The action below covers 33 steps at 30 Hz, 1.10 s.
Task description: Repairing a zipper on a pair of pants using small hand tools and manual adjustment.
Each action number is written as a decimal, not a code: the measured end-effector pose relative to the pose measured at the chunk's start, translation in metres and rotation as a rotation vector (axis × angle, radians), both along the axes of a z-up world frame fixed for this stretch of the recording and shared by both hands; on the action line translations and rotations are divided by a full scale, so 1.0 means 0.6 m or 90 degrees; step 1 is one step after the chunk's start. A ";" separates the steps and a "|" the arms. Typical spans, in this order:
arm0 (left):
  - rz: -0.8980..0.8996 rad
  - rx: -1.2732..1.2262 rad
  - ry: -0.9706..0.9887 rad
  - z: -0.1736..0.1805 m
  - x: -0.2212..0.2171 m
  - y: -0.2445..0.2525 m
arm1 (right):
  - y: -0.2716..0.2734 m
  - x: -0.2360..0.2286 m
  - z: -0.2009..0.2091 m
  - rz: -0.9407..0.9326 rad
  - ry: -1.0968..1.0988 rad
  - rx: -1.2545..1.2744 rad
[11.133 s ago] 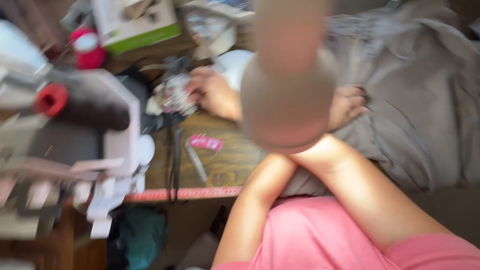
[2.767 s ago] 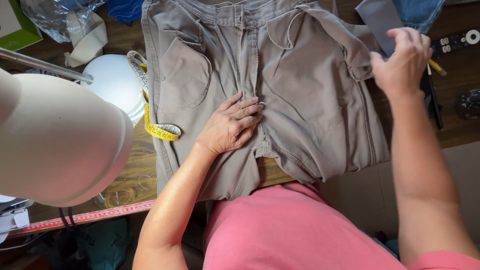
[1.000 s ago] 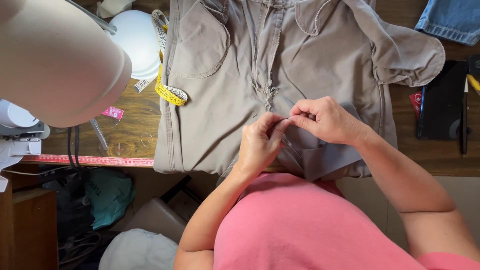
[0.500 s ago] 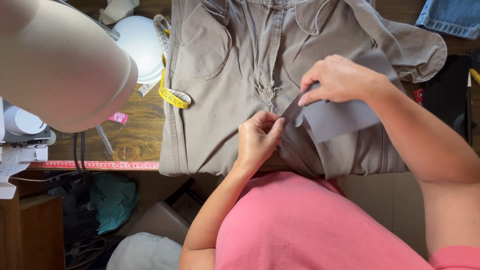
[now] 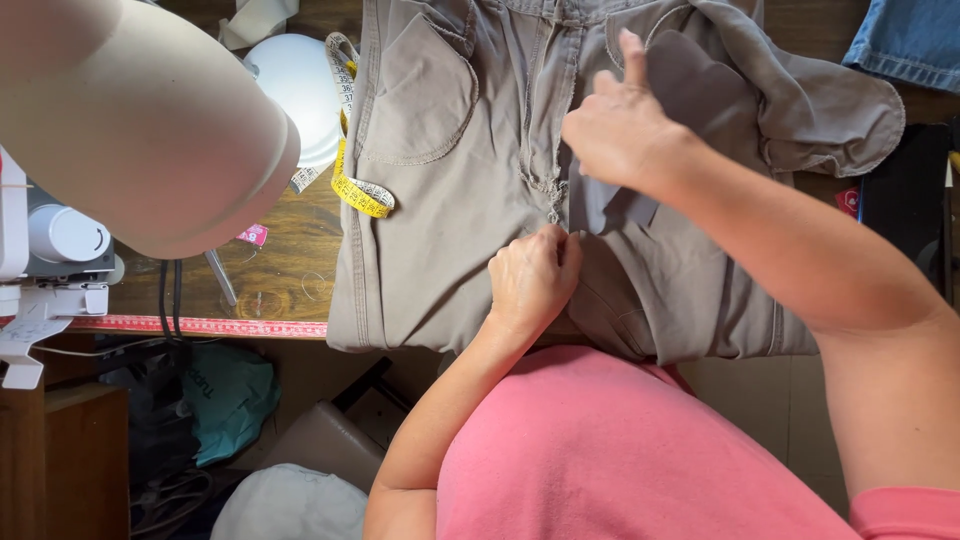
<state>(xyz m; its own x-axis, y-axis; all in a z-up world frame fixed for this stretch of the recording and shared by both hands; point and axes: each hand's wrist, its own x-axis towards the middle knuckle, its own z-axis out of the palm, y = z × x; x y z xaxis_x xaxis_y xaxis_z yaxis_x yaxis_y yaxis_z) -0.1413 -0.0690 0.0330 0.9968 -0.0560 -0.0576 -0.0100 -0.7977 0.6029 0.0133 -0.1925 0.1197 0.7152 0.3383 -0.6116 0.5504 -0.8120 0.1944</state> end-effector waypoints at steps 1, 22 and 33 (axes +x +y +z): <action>-0.005 0.018 -0.017 -0.001 0.001 -0.002 | 0.009 -0.006 -0.006 0.057 -0.061 -0.019; 0.031 -0.066 0.085 -0.031 0.051 0.033 | -0.089 -0.080 -0.015 0.200 -0.355 0.005; -0.006 -0.077 -0.118 -0.009 0.010 0.075 | -0.082 -0.205 -0.152 -0.070 -0.337 0.674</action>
